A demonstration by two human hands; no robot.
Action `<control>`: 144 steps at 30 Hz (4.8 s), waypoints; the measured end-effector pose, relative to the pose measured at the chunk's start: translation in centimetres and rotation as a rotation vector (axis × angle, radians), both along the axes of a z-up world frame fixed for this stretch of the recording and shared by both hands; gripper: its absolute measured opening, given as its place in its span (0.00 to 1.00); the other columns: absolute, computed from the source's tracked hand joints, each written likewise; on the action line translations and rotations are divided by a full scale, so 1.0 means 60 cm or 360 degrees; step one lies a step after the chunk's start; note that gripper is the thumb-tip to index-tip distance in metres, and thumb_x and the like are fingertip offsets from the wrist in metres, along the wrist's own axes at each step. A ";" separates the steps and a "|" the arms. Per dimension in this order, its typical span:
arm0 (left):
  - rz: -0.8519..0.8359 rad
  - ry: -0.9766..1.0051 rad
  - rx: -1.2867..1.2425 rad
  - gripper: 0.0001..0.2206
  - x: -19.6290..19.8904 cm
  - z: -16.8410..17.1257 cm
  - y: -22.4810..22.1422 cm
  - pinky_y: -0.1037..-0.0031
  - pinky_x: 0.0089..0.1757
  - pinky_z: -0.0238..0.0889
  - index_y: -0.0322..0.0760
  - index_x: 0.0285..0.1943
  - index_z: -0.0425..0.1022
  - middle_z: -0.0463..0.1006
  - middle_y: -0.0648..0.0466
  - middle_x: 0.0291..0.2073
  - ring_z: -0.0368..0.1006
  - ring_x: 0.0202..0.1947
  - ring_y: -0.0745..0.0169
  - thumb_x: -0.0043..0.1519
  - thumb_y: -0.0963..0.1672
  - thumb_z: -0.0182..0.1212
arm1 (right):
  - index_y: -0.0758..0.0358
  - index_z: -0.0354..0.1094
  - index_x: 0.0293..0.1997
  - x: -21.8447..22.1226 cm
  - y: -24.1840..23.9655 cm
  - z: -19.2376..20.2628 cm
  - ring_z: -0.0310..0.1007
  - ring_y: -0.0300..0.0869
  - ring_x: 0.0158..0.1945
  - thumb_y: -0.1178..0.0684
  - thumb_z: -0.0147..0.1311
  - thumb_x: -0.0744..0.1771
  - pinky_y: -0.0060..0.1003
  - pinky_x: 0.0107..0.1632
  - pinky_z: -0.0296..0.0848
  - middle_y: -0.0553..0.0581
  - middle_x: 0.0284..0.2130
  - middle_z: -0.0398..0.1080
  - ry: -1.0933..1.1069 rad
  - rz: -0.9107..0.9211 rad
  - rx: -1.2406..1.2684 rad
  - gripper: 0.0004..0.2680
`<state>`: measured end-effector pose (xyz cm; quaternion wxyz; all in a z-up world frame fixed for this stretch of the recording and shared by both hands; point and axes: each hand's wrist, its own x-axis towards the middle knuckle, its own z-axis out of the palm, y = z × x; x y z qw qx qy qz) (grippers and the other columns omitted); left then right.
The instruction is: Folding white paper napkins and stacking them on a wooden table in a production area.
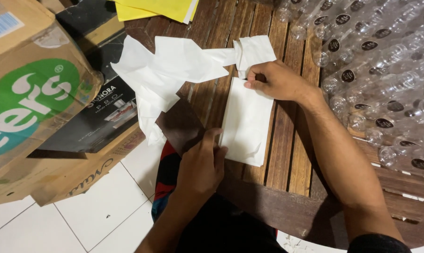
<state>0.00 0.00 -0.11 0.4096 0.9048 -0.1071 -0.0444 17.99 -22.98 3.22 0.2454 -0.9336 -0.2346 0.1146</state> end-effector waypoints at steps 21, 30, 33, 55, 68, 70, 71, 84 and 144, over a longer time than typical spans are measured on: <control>-0.0070 -0.0936 0.0274 0.27 0.023 -0.018 -0.062 0.49 0.59 0.64 0.28 0.65 0.68 0.71 0.43 0.63 0.64 0.67 0.42 0.58 0.44 0.71 | 0.68 0.71 0.48 -0.009 -0.006 0.003 0.72 0.45 0.39 0.58 0.57 0.70 0.40 0.43 0.76 0.60 0.38 0.72 -0.0774 0.0100 -0.0057 0.05; -0.0033 -0.0927 0.0619 0.45 0.027 -0.041 -0.098 0.52 0.68 0.49 0.24 0.73 0.58 0.62 0.33 0.71 0.56 0.73 0.39 0.52 0.56 0.69 | 0.54 0.69 0.60 -0.002 0.051 -0.091 0.54 0.56 0.67 0.38 0.36 0.73 0.60 0.65 0.58 0.61 0.65 0.61 -0.1248 0.0444 -0.0023 0.17; -0.0051 -0.0898 0.0560 0.44 0.024 -0.038 -0.097 0.49 0.68 0.47 0.23 0.73 0.57 0.59 0.32 0.72 0.55 0.73 0.37 0.53 0.55 0.67 | 0.55 0.69 0.59 -0.013 0.054 -0.075 0.50 0.59 0.68 0.38 0.31 0.73 0.59 0.66 0.54 0.62 0.65 0.59 -0.1216 0.0384 -0.0046 0.19; 0.0347 -0.1089 -0.0075 0.21 0.032 -0.072 0.127 0.49 0.51 0.63 0.33 0.59 0.73 0.76 0.40 0.48 0.73 0.51 0.34 0.63 0.50 0.50 | 0.59 0.69 0.50 -0.035 0.075 -0.028 0.61 0.58 0.54 0.56 0.60 0.69 0.51 0.56 0.58 0.60 0.51 0.65 -0.1236 0.0059 0.0475 0.06; 0.1192 0.0163 -0.1704 0.26 0.220 -0.234 0.252 0.70 0.51 0.67 0.36 0.72 0.60 0.71 0.49 0.58 0.72 0.52 0.59 0.67 0.49 0.61 | 0.59 0.74 0.37 -0.016 0.282 -0.088 0.72 0.47 0.33 0.43 0.53 0.68 0.39 0.37 0.72 0.54 0.27 0.69 -0.1144 0.0352 0.0193 0.11; 0.1150 0.0032 -0.1606 0.26 0.224 -0.215 0.254 0.72 0.50 0.65 0.35 0.72 0.59 0.70 0.49 0.58 0.71 0.50 0.61 0.67 0.48 0.61 | 0.59 0.74 0.36 -0.008 0.270 -0.069 0.73 0.50 0.34 0.47 0.50 0.69 0.41 0.38 0.73 0.54 0.27 0.69 -0.0977 0.0382 0.0177 0.10; 0.1099 -0.0272 -0.1278 0.28 0.215 -0.186 0.253 0.60 0.55 0.63 0.34 0.73 0.58 0.67 0.40 0.62 0.68 0.58 0.44 0.67 0.47 0.63 | 0.58 0.75 0.40 -0.015 0.260 -0.042 0.73 0.52 0.38 0.48 0.50 0.70 0.44 0.43 0.73 0.56 0.30 0.71 -0.0821 0.0300 0.0172 0.09; -0.0390 -0.0596 -0.0448 0.30 0.267 0.071 0.195 0.43 0.69 0.44 0.47 0.79 0.50 0.53 0.48 0.78 0.47 0.78 0.42 0.69 0.46 0.59 | 0.72 0.73 0.49 -0.071 0.069 0.139 0.72 0.48 0.41 0.62 0.52 0.72 0.40 0.44 0.75 0.62 0.37 0.72 -0.0900 0.0510 0.0353 0.05; -0.0450 0.0594 -0.1818 0.20 0.136 0.003 -0.046 0.59 0.51 0.69 0.24 0.64 0.72 0.80 0.43 0.45 0.77 0.42 0.57 0.69 0.45 0.55 | 0.68 0.74 0.36 -0.120 0.022 0.179 0.69 0.43 0.28 0.53 0.60 0.66 0.40 0.36 0.74 0.56 0.21 0.68 0.0080 0.0223 0.0507 0.07</control>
